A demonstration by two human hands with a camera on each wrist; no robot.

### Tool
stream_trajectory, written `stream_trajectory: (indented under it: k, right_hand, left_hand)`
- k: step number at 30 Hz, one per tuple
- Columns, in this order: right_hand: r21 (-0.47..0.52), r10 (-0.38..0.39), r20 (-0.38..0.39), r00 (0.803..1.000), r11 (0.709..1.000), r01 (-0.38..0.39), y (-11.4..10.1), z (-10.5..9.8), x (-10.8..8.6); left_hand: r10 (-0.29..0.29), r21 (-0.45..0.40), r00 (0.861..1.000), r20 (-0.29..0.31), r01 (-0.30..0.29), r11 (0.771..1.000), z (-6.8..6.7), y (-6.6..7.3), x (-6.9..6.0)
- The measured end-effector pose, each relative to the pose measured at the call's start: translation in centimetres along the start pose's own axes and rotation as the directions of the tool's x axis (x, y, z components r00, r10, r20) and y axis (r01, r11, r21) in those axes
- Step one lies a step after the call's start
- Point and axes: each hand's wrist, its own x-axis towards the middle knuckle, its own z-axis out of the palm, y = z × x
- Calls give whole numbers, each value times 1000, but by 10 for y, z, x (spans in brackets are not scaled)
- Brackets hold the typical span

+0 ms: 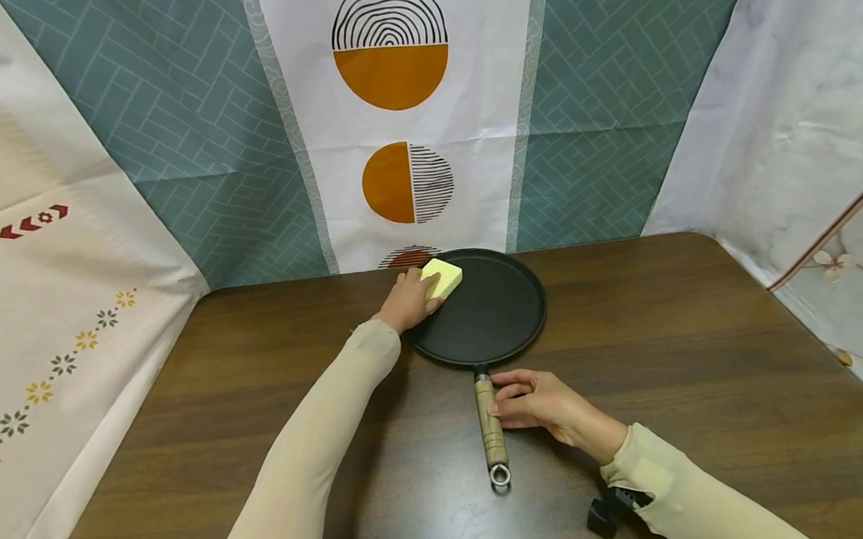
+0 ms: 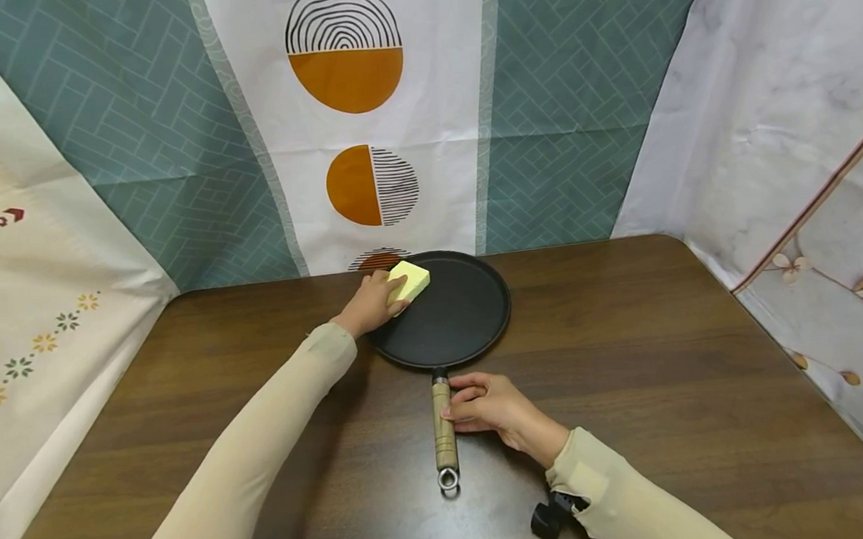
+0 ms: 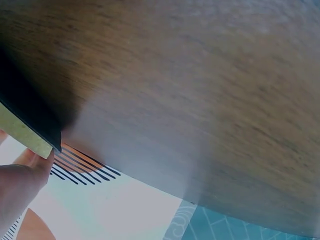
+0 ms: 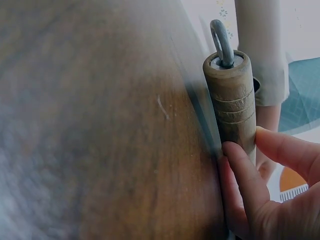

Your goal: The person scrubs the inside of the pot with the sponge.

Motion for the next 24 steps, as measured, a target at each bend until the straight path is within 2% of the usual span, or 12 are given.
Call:
stream_trajectory:
  k: [12, 24]
  right_hand:
    - [-7, -6, 10, 1000, 1000, 6, -2, 0, -1]
    - [-2, 0, -4, 1000, 1000, 0, -3, 0, -1]
  left_hand:
    - [70, -4, 997, 14, -70, 998, -3, 2, -16]
    - [115, -5, 993, 38, -115, 993, -5, 5, -31]
